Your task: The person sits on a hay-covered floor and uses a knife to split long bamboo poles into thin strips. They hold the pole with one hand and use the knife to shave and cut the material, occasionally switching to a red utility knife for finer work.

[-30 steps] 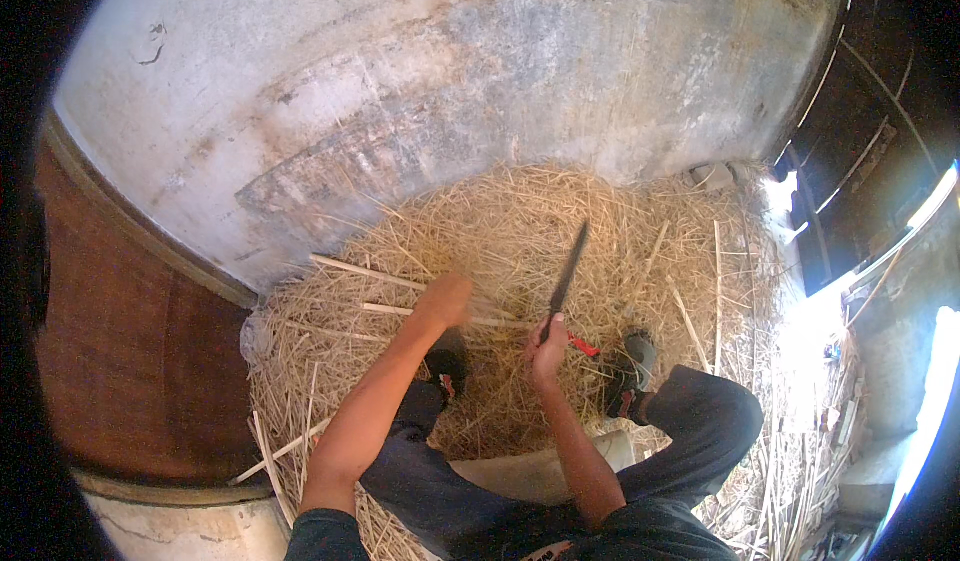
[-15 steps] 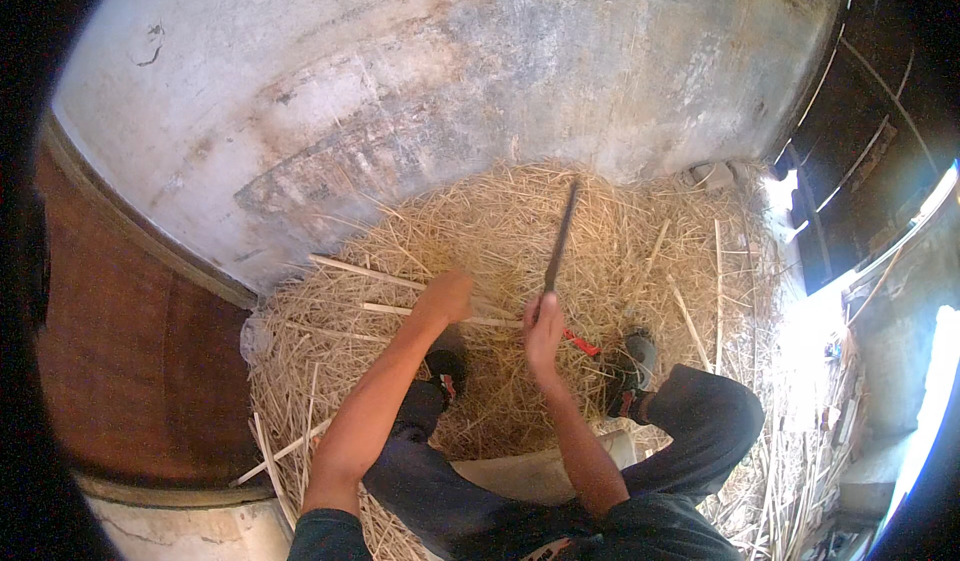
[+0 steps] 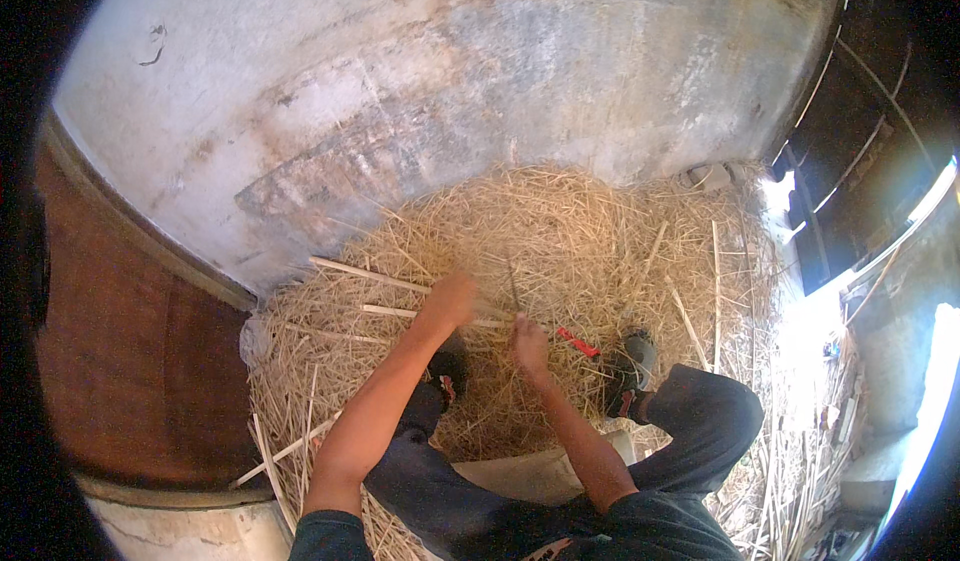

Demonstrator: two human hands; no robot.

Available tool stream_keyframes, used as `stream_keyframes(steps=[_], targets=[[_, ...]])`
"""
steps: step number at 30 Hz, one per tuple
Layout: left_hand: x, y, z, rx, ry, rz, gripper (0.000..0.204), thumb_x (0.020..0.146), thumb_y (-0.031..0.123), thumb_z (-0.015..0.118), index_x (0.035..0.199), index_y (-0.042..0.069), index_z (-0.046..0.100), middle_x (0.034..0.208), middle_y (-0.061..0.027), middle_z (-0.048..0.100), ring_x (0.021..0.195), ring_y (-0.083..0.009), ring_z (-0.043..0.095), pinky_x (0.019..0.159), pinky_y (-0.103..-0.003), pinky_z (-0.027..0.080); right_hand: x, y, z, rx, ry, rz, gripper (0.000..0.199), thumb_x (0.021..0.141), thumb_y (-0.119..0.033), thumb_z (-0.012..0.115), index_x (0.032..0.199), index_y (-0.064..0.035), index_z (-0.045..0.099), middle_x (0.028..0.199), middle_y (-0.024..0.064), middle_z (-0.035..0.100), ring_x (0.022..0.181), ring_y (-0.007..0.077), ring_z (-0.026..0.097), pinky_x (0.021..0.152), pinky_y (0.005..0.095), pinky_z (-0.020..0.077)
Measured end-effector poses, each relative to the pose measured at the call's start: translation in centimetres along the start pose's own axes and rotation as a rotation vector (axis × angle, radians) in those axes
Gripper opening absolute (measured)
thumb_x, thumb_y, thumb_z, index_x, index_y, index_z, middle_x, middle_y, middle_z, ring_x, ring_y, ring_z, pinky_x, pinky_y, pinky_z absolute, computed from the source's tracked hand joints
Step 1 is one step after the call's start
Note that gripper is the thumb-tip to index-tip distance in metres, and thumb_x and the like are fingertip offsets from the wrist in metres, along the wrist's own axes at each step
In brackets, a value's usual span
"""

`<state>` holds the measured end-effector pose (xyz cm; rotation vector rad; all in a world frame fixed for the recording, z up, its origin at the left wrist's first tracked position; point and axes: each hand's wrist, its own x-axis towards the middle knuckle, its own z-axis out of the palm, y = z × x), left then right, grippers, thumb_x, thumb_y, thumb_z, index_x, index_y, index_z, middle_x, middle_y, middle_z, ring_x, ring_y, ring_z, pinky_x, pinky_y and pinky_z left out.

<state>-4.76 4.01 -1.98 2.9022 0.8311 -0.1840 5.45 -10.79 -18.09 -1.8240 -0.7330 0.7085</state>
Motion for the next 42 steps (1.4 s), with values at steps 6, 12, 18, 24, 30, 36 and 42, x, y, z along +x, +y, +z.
stream_keyframes(steps=[6, 12, 18, 24, 30, 36, 42], targets=[[0.2, -0.9, 1.5, 0.004, -0.022, 0.045, 0.010, 0.076, -0.003, 0.074, 0.069, -0.004, 0.067, 0.075, -0.0205, 0.065, 0.070, -0.0338, 0.067, 0.060, -0.045, 0.056, -0.9, -3.3, 0.7, 0.619, 0.238, -0.037, 0.054, 0.108, -0.047, 0.036, 0.079, -0.0060, 0.056, 0.065, 0.0052, 0.047, 0.060, 0.0172, 0.047, 0.057, 0.0363, 0.0382], [0.8, -0.3, 2.1, -0.049, -0.072, -0.044, 0.012, 0.073, -0.007, 0.073, 0.065, -0.006, 0.063, 0.070, -0.0204, 0.063, 0.066, -0.0339, 0.067, 0.054, -0.046, 0.054, -2.6, 8.7, 4.4, 0.093, -0.170, 0.223, 0.054, 0.106, -0.052, 0.037, 0.078, -0.0082, 0.052, 0.060, 0.0033, 0.044, 0.048, 0.0176, 0.038, 0.049, 0.0386, 0.0332], [0.8, -0.1, 1.3, 0.023, -0.052, -0.017, 0.012, 0.078, -0.001, 0.074, 0.070, -0.003, 0.066, 0.068, -0.0179, 0.064, 0.060, -0.0323, 0.066, 0.052, -0.044, 0.055, -1.0, 10.1, 3.4, 0.207, -0.294, 0.472, 0.049, 0.103, -0.051, 0.047, 0.077, -0.0089, 0.052, 0.059, 0.0022, 0.047, 0.046, 0.0151, 0.043, 0.045, 0.0350, 0.0372], [0.6, 1.1, 0.9, 0.088, -0.124, -0.056, 0.010, 0.085, 0.002, 0.070, 0.076, -0.003, 0.069, 0.061, -0.0127, 0.061, 0.053, -0.0244, 0.062, 0.047, -0.037, 0.053, -0.5, 12.0, 2.1, 0.215, -0.488, 0.511, 0.048, 0.101, -0.052, 0.053, 0.088, -0.0070, 0.061, 0.070, 0.0050, 0.057, 0.054, 0.0207, 0.053, 0.058, 0.0419, 0.0470], [0.4, 1.6, -0.1, 0.054, -0.163, -0.093, 0.013, 0.087, 0.002, 0.067, 0.076, -0.004, 0.069, 0.061, -0.0142, 0.061, 0.051, -0.0243, 0.060, 0.047, -0.037, 0.053, -1.0, 10.1, 1.8, 0.809, -0.673, 0.670, 0.048, 0.098, -0.058, 0.056, 0.087, -0.0110, 0.056, 0.064, 0.0017, 0.049, 0.053, 0.0148, 0.049, 0.052, 0.0362, 0.0407], [0.5, 0.4, 0.5, 0.031, -0.193, -0.095, 0.016, 0.086, 0.000, 0.067, 0.071, -0.004, 0.068, 0.062, -0.0152, 0.061, 0.054, -0.0246, 0.062, 0.048, -0.038, 0.052, -1.0, 9.0, 2.9, -0.050, -0.397, 0.390, 0.058, 0.100, -0.057, 0.051, 0.080, -0.0029, 0.057, 0.061, 0.0086, 0.054, 0.054, 0.0216, 0.052, 0.052, 0.0384, 0.0416], [0.2, 1.4, -0.2, 0.088, -0.239, -0.091, 0.015, 0.084, 0.000, 0.070, 0.070, -0.004, 0.067, 0.062, -0.0142, 0.060, 0.053, -0.0249, 0.061, 0.047, -0.038, 0.051, -0.3, 10.8, 1.6, -0.457, -0.316, 0.188, 0.067, 0.101, -0.055, 0.047, 0.074, 0.0044, 0.063, 0.064, 0.0177, 0.059, 0.059, 0.0321, 0.059, 0.063, 0.0495, 0.0472]])
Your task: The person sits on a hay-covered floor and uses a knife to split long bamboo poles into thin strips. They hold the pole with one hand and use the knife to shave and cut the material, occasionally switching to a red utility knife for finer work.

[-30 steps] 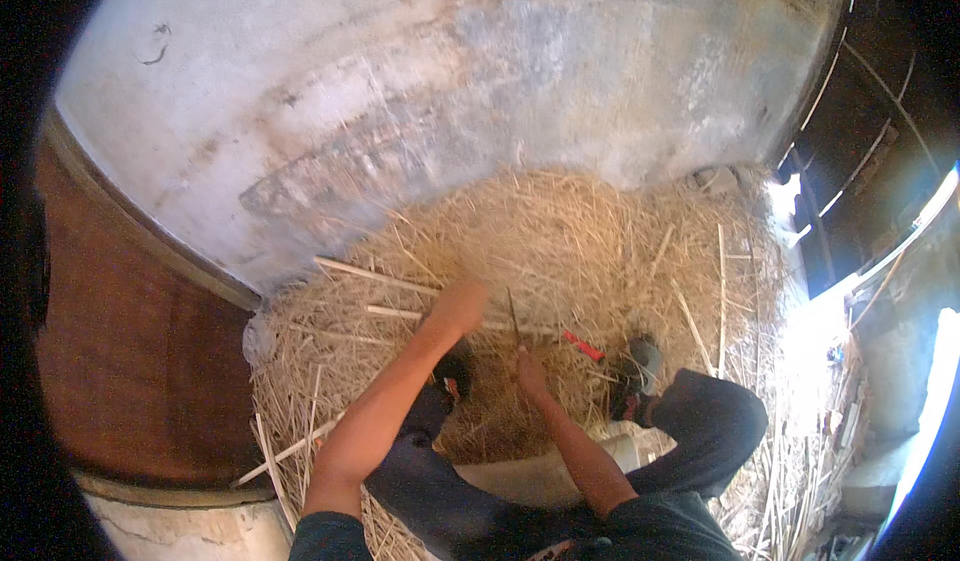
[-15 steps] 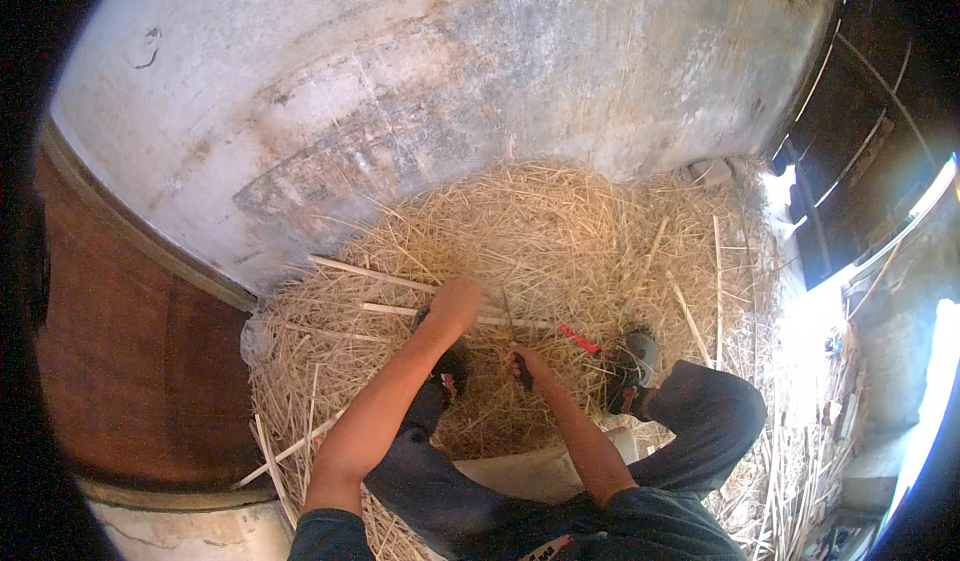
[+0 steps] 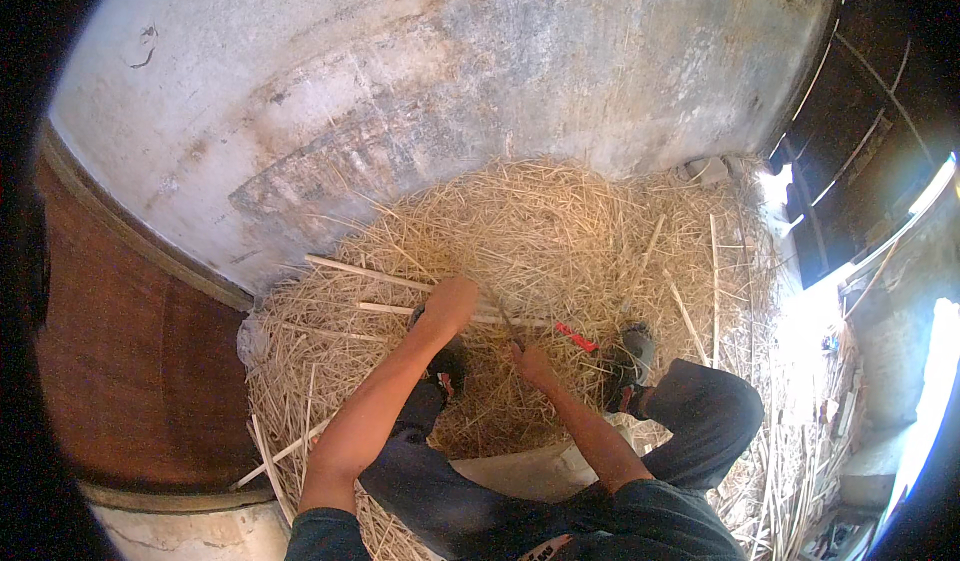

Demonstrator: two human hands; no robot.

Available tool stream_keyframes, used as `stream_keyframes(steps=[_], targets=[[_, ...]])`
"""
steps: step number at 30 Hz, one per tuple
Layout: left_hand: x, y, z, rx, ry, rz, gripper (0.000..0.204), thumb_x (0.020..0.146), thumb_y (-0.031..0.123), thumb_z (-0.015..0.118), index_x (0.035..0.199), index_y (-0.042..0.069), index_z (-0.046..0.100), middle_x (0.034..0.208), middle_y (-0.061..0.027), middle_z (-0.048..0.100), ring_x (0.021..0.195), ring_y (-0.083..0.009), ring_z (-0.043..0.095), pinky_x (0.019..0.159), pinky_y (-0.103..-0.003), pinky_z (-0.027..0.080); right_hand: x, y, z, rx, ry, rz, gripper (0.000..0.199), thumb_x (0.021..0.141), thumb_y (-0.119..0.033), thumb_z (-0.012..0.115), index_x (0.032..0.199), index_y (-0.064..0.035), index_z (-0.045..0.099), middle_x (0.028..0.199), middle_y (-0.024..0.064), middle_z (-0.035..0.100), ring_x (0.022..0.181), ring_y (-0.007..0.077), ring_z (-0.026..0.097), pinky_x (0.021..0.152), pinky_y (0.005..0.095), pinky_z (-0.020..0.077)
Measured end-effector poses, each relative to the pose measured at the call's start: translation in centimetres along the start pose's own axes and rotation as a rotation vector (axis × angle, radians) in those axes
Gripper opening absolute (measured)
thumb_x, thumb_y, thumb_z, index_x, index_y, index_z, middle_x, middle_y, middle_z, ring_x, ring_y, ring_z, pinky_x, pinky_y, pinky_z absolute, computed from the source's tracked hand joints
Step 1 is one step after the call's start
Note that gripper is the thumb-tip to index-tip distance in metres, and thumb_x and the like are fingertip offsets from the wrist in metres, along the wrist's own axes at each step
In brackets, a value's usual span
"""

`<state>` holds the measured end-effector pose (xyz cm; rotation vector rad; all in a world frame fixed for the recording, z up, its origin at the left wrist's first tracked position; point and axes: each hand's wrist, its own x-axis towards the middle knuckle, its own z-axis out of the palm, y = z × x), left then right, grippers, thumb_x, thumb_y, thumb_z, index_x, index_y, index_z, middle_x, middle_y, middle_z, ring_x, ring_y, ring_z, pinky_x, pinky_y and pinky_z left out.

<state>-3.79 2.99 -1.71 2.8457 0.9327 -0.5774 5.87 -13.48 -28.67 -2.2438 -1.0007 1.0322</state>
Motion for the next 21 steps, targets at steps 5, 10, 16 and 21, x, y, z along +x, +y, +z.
stream_keyframes(steps=[5, 10, 16, 21], targets=[[0.5, -0.5, 1.9, 0.003, 0.145, 0.042, 0.013, 0.084, 0.000, 0.070, 0.072, -0.003, 0.068, 0.062, -0.0125, 0.059, 0.055, -0.0250, 0.061, 0.046, -0.037, 0.051, 0.0, -0.2, -1.3, -0.149, 0.101, -0.043, 0.064, 0.103, -0.051, 0.048, 0.072, 0.0043, 0.059, 0.061, 0.0165, 0.056, 0.052, 0.0293, 0.053, 0.055, 0.0475, 0.0441], [1.2, 0.3, 1.5, -0.015, 0.098, 0.026, 0.010, 0.084, 0.002, 0.072, 0.075, -0.002, 0.069, 0.066, -0.0123, 0.060, 0.059, -0.0252, 0.062, 0.049, -0.038, 0.053, 0.7, -0.3, -3.7, 0.525, -0.248, 0.038, 0.052, 0.103, -0.046, 0.049, 0.083, 0.0008, 0.060, 0.060, 0.0074, 0.053, 0.049, 0.0225, 0.050, 0.050, 0.0405, 0.0410], [1.2, -0.2, 2.3, -0.049, 0.174, 0.059, 0.012, 0.086, 0.003, 0.072, 0.076, -0.002, 0.068, 0.067, -0.0128, 0.060, 0.059, -0.0264, 0.061, 0.049, -0.039, 0.053, -1.5, -3.0, -5.5, 0.825, -0.080, -0.023, 0.043, 0.104, -0.044, 0.047, 0.087, -0.0061, 0.056, 0.059, -0.0010, 0.043, 0.047, 0.0126, 0.042, 0.047, 0.0323, 0.0373], [0.2, -0.1, 1.4, -0.016, 0.135, 0.004, 0.014, 0.086, 0.002, 0.071, 0.074, -0.003, 0.067, 0.067, -0.0147, 0.061, 0.058, -0.0272, 0.062, 0.049, -0.040, 0.053, -4.2, -9.4, -9.6, 0.811, 0.215, -0.131, 0.048, 0.107, -0.047, 0.043, 0.084, -0.0068, 0.056, 0.059, -0.0010, 0.044, 0.050, 0.0119, 0.043, 0.048, 0.0304, 0.0368]])
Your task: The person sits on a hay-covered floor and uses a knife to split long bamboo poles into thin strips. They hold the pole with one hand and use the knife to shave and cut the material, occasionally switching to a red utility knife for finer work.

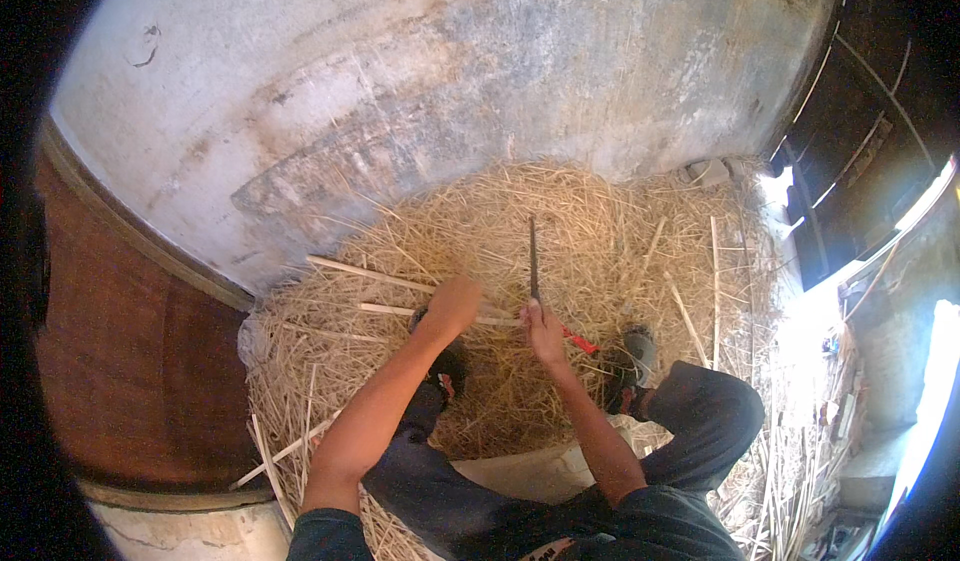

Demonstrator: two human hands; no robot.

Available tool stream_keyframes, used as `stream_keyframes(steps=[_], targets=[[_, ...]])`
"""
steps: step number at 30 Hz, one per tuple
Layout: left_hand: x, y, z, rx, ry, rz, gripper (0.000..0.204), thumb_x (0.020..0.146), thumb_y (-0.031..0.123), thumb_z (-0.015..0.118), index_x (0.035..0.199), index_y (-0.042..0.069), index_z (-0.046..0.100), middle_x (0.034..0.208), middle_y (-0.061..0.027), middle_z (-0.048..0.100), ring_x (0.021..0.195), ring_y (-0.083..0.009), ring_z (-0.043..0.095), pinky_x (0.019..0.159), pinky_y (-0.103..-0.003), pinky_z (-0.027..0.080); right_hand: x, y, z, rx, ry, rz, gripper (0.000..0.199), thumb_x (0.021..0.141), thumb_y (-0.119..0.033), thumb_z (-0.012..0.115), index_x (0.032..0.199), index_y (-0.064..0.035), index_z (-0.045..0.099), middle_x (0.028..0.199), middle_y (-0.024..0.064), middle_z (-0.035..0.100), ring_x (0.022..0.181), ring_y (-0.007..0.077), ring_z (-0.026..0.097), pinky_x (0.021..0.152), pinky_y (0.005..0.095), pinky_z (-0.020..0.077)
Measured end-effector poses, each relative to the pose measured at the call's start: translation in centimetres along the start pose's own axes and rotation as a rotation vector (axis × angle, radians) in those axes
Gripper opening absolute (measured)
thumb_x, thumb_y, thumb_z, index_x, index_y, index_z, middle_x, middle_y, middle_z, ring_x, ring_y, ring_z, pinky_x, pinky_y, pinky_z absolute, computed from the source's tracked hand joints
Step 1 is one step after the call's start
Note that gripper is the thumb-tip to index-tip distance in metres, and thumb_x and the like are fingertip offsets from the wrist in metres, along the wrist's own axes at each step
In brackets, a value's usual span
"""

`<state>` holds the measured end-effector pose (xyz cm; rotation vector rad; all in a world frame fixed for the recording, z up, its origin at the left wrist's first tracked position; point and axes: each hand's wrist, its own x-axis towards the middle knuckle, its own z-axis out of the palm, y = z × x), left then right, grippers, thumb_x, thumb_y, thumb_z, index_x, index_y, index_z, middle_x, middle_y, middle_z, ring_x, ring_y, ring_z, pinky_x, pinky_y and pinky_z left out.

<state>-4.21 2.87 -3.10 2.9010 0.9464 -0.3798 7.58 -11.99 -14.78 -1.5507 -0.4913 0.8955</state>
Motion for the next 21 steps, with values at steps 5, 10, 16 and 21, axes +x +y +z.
stream_keyframes(steps=[5, 10, 16, 21], targets=[[-0.5, -1.1, 0.4, -0.054, -0.030, -0.043, 0.014, 0.086, -0.001, 0.069, 0.072, -0.004, 0.066, 0.065, -0.0157, 0.062, 0.060, -0.0273, 0.064, 0.050, -0.041, 0.054, -2.0, 2.5, 3.3, -0.055, 0.074, -0.315, 0.053, 0.107, -0.050, 0.040, 0.082, -0.0054, 0.055, 0.063, 0.0001, 0.049, 0.052, 0.0140, 0.047, 0.048, 0.0320, 0.0359], [0.8, 0.5, -0.4, -0.054, 0.086, 0.054, 0.015, 0.085, -0.002, 0.068, 0.071, -0.004, 0.067, 0.064, -0.0157, 0.061, 0.059, -0.0264, 0.063, 0.049, -0.040, 0.053, -0.3, 22.0, 0.0, -0.627, 0.018, 0.031, 0.059, 0.104, -0.054, 0.043, 0.096, 0.0019, 0.061, 0.079, 0.0151, 0.062, 0.075, 0.0306, 0.061, 0.071, 0.0482, 0.0462], [0.0, 0.1, -0.8, -0.044, -0.086, -0.025, 0.011, 0.086, 0.001, 0.070, 0.078, -0.005, 0.069, 0.066, -0.0163, 0.063, 0.059, -0.0271, 0.064, 0.050, -0.040, 0.054, -4.7, 18.4, -1.9, -0.675, -0.054, 0.082, 0.061, 0.101, -0.058, 0.042, 0.109, -0.0019, 0.065, 0.082, 0.0194, 0.065, 0.077, 0.0369, 0.065, 0.073, 0.0513, 0.0478], [0.0, -0.6, -2.0, -0.033, -0.113, -0.038, 0.008, 0.086, 0.005, 0.069, 0.086, -0.001, 0.074, 0.079, -0.0203, 0.070, 0.074, -0.0325, 0.071, 0.060, -0.044, 0.059, -6.1, 17.1, -6.1, -1.022, -0.330, 0.200, 0.061, 0.100, -0.058, 0.044, 0.106, -0.0034, 0.070, 0.081, 0.0205, 0.068, 0.076, 0.0380, 0.067, 0.071, 0.0499, 0.0521]])
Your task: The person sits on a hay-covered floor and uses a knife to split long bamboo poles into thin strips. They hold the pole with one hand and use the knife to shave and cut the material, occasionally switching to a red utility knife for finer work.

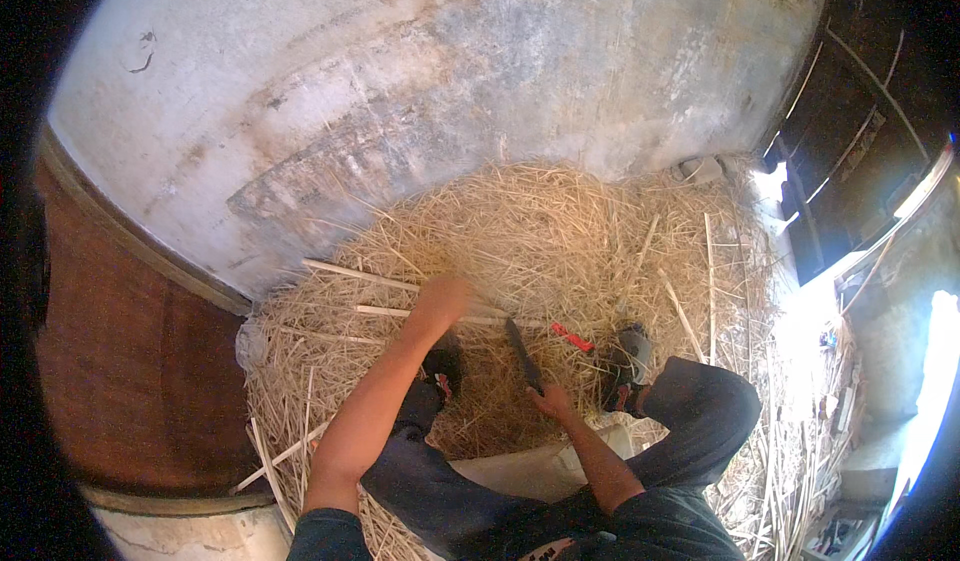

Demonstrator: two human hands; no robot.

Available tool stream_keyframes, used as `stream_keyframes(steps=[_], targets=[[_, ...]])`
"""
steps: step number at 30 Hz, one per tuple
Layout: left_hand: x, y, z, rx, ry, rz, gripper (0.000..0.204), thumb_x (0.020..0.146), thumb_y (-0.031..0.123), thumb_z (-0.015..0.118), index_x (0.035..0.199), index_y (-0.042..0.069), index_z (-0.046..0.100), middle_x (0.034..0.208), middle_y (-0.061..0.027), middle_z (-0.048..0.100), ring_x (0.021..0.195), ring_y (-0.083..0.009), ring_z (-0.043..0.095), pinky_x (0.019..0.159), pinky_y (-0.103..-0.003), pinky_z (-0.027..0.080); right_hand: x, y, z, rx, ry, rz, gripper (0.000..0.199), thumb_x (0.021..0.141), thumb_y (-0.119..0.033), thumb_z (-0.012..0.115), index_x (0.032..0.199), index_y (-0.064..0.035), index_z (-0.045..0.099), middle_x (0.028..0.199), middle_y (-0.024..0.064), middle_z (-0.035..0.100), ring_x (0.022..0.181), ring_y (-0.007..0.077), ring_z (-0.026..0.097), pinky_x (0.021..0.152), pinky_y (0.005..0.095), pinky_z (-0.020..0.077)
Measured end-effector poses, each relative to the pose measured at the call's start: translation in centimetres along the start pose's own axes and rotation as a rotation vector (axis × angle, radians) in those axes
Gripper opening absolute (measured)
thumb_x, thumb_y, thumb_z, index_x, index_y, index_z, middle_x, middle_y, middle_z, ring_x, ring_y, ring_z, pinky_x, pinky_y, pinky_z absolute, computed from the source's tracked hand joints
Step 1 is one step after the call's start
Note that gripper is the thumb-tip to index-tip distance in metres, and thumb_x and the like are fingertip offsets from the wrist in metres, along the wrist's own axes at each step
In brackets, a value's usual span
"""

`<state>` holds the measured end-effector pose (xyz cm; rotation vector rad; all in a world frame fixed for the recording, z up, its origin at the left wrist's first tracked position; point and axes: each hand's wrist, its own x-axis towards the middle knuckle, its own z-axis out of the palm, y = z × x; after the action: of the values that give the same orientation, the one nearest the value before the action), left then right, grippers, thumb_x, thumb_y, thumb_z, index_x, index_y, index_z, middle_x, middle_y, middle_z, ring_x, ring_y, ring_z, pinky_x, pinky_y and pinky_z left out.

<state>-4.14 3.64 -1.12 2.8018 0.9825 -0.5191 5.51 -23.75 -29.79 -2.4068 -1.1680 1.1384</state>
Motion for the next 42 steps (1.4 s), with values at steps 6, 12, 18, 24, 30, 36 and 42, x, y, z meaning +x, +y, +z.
stream_keyframes(steps=[6, 12, 18, 24, 30, 36, 42], targets=[[-6.5, -2.5, -7.0, -0.072, 0.106, -0.168, 0.016, 0.085, 0.012, 0.069, 0.089, -0.002, 0.074, 0.087, -0.0215, 0.071, 0.084, -0.0364, 0.070, 0.075, -0.048, 0.057, 1.2, 2.2, -3.2, 0.058, 0.503, 0.014, 0.045, 0.098, -0.050, 0.054, 0.092, -0.0094, 0.073, 0.073, 0.0160, 0.068, 0.060, 0.0376, 0.065, 0.060, 0.0495, 0.0529], [-18.2, -3.3, -12.4, -0.318, 0.382, -0.066, 0.019, 0.084, 0.015, 0.074, 0.094, -0.002, 0.075, 0.078, -0.0232, 0.068, 0.074, -0.0353, 0.069, 0.070, -0.043, 0.053, 5.3, 3.1, -10.2, -0.030, 0.697, 0.021, 0.034, 0.093, -0.037, 0.067, 0.105, -0.0050, 0.070, 0.100, 0.0179, 0.070, 0.094, 0.0320, 0.068, 0.075, 0.0459, 0.0581], [-25.6, -1.7, -9.0, -0.848, 0.615, -0.199, 0.025, 0.090, 0.011, 0.074, 0.113, 0.000, 0.074, 0.066, -0.0066, 0.066, 0.054, -0.0137, 0.054, 0.052, -0.030, 0.043, 9.0, 4.1, -9.0, -0.158, 0.268, 0.190, 0.043, 0.090, -0.045, 0.070, 0.114, -0.0094, 0.068, 0.113, 0.0202, 0.069, 0.104, 0.0381, 0.068, 0.087, 0.0492, 0.0551], [-28.0, 2.2, -5.3, -1.592, 0.535, -0.294, 0.035, 0.092, 0.016, 0.075, 0.121, -0.003, 0.070, 0.066, 0.0011, 0.055, 0.050, -0.0007, 0.040, 0.039, -0.020, 0.026, 10.9, 6.3, -6.5, -0.249, 0.166, 0.084, 0.063, 0.085, -0.064, 0.064, 0.116, -0.0094, 0.070, 0.105, 0.0177, 0.072, 0.098, 0.0337, 0.070, 0.085, 0.0477, 0.0561], [-27.8, 4.7, -3.8, -1.836, 0.516, -0.162, 0.035, 0.098, 0.018, 0.067, 0.123, -0.007, 0.065, 0.067, 0.0030, 0.048, 0.049, -0.0002, 0.033, 0.038, -0.018, 0.026, 10.5, 2.7, -13.4, -0.333, -0.174, 0.052, 0.047, 0.085, -0.045, 0.068, 0.115, -0.0097, 0.071, 0.108, 0.0177, 0.072, 0.099, 0.0321, 0.071, 0.079, 0.0480, 0.0562], [-28.7, 5.8, -2.8, -1.910, 0.457, -0.143, 0.037, 0.099, 0.020, 0.065, 0.124, -0.008, 0.063, 0.065, 0.0039, 0.043, 0.048, -0.0003, 0.032, 0.038, -0.018, 0.025, 8.9, -4.0, -25.3, -0.708, -0.186, 0.043, 0.045, 0.072, -0.034, 0.080, 0.107, -0.0069, 0.075, 0.114, 0.0157, 0.072, 0.097, 0.0277, 0.071, 0.076, 0.0432, 0.0560], [-28.6, 7.0, -1.8, -2.038, 0.374, -0.019, 0.040, 0.099, 0.022, 0.065, 0.123, -0.010, 0.062, 0.065, 0.0028, 0.044, 0.048, -0.0013, 0.033, 0.038, -0.018, 0.026, 6.0, -7.2, -39.3, -0.615, -0.216, -0.013, 0.043, 0.077, -0.024, 0.080, 0.116, -0.0066, 0.072, 0.095, 0.0112, 0.076, 0.079, 0.0200, 0.073, 0.068, 0.0359, 0.0571]])
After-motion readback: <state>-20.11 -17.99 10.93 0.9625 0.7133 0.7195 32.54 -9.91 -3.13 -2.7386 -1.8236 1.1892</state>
